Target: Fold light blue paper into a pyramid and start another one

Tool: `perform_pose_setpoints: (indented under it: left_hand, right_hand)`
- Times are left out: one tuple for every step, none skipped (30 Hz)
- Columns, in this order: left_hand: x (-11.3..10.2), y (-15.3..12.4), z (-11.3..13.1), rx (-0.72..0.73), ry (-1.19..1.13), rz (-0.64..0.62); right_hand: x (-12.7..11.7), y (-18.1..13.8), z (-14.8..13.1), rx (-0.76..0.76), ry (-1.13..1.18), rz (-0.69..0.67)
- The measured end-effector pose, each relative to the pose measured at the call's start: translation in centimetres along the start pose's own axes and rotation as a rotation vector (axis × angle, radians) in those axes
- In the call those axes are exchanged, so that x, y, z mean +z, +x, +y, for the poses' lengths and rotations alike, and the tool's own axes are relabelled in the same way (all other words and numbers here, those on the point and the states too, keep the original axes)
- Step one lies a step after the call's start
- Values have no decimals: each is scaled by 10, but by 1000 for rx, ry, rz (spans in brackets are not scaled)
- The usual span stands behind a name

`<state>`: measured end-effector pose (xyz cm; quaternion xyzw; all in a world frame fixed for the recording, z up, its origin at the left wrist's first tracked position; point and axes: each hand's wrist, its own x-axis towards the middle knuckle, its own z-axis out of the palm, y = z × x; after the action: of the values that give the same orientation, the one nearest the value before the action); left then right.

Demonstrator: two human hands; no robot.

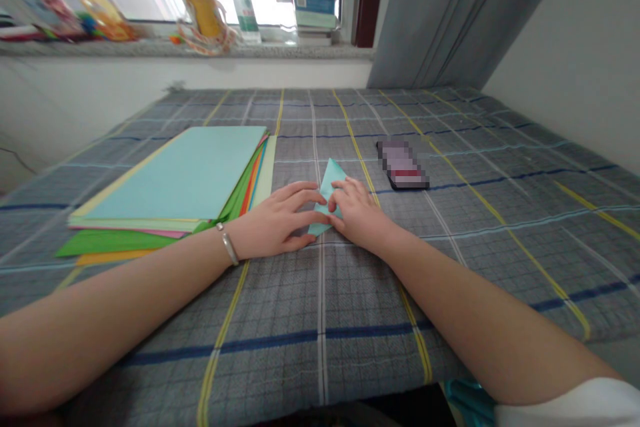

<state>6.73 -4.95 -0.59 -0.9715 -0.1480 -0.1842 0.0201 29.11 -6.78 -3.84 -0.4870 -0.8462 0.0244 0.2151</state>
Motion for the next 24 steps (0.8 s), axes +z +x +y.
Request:
perform_pose_setpoints:
  left_hand:
    - [0, 1, 0, 37, -16, -8]
    - [-1, 2, -1, 66, -33, -20]
    - [-1, 2, -1, 85, -46, -30]
    - [-1, 3, -1, 94, -52, -39]
    - [-2, 3, -1, 95, -52, -46]
    - [-2, 4, -1, 91, -48, -52]
    - [-2, 4, -1, 83, -42, -58]
    - [-2, 4, -2, 75, -38, -67]
    - [-1, 4, -2, 70, -40, -80]
    - [-1, 4, -3, 71, -50, -95]
    - [-1, 4, -4, 75, -65, -109]
    - [-1, 4, -5, 84, -84, -121]
    - [-1, 4, -7, 94, -105, -130]
    - [-2, 4, -8, 103, -126, -134]
    - [-3, 3, -9, 110, -145, -135]
    - [-4, 3, -11, 114, -165, -136]
    - [-5, 3, -12, 117, -186, -140]
    - [-7, 3, -13, 118, -208, -144]
    - [-9, 2, -13, 118, -227, -151]
    - [-11, 2, -14, 117, -244, -161]
    - [-13, 2, -14, 115, -257, -174]
    - [-15, 2, -14, 111, -264, -186]
    - [-16, 2, -14, 106, -268, -198]
    - [-18, 1, -14, 102, -272, -207]
  right_hand:
    - [1, 0, 1, -5, 4, 5]
    - [1, 0, 1, -10, 5, 11]
    - [1, 0, 2, -15, 5, 15]
    - [1, 1, 2, -20, 2, 20]
    - [2, 1, 2, -23, -1, 24]
    - [1, 1, 1, -25, -4, 26]
    - [1, 0, 1, -26, -6, 25]
    - [1, 0, 1, -26, -7, 22]
    - [1, 0, 1, -25, -6, 17]
    - [0, 0, 1, -24, -5, 9]
    - [0, 0, 1, -23, -2, 2]
    - [0, 0, 1, -22, 0, -5]
    - [0, 1, 1, -20, 1, -10]
    - [-1, 1, 1, -19, 2, -12]
    - [-1, 1, 1, -19, 2, -11]
    - [-1, 1, 1, -19, 2, -10]
    - [-1, 1, 1, -19, 3, -10]
    - [-2, 1, 0, -17, 4, -13]
    - [-3, 1, 0, -14, 4, -17]
    - [-4, 1, -1, -10, 4, -24]
    - [-5, 1, -2, -6, 3, -30]
    - [-6, 1, -2, -3, 1, -36]
    - [-7, 1, -3, 0, 0, -40]
    - [-7, 2, -3, 1, -2, -42]
